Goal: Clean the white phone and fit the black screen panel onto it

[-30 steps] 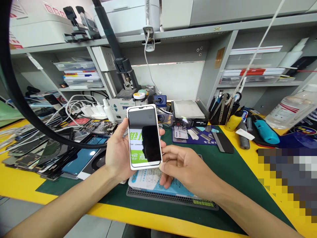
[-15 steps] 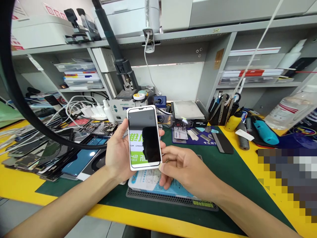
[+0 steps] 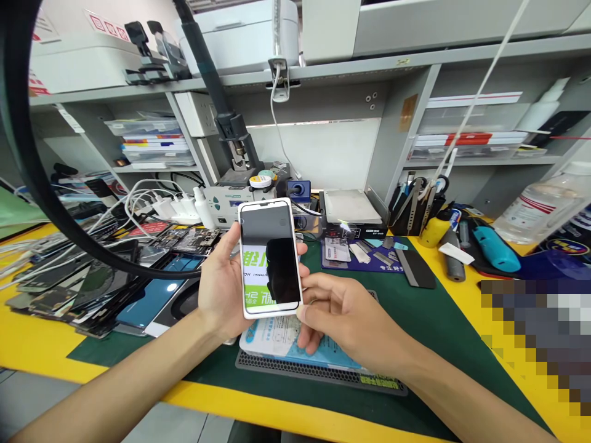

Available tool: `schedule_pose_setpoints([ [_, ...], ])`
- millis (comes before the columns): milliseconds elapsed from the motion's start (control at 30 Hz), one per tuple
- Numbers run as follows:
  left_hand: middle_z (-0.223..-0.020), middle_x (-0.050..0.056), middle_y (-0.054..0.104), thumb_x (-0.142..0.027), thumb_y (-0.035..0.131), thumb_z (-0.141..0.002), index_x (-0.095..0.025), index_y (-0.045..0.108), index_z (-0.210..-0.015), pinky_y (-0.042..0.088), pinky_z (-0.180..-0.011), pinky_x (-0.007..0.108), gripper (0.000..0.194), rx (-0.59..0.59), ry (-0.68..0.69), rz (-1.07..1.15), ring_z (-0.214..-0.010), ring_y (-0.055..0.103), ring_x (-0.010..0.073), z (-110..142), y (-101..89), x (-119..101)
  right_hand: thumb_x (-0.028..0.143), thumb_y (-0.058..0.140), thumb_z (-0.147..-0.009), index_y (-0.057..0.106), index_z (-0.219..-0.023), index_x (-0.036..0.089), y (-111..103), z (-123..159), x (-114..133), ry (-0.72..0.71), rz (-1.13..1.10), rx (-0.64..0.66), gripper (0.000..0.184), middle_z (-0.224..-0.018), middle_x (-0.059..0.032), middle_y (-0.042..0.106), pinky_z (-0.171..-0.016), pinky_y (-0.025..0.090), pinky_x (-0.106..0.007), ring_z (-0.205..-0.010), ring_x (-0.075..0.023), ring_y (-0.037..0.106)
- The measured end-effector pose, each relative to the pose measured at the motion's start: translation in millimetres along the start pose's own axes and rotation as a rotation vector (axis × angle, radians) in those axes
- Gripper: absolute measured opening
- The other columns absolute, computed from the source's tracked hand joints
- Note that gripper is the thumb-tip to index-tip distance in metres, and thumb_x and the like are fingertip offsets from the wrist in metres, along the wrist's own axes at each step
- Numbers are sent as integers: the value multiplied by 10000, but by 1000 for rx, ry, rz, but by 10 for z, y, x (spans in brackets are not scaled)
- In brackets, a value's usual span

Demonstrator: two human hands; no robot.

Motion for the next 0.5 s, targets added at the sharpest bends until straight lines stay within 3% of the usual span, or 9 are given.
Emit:
schedule_pose_setpoints([
  [500, -925, 232, 791, -717, 190, -987, 10, 668, -1317, 595, -747, 456, 930, -38, 34, -47, -793, 777, 356, 8, 20, -27, 321, 702, -976, 672, -1191, 127, -19, 0, -50, -16, 0, -4, 292, -727, -22, 730, -635, 591, -239, -636, -126, 678],
])
Point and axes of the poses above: each hand's wrist, its own z-axis away from the middle knuckle, its own y-axis out of the palm, x = y × z, the point moved 5 cm from there along -z, towards the middle knuckle
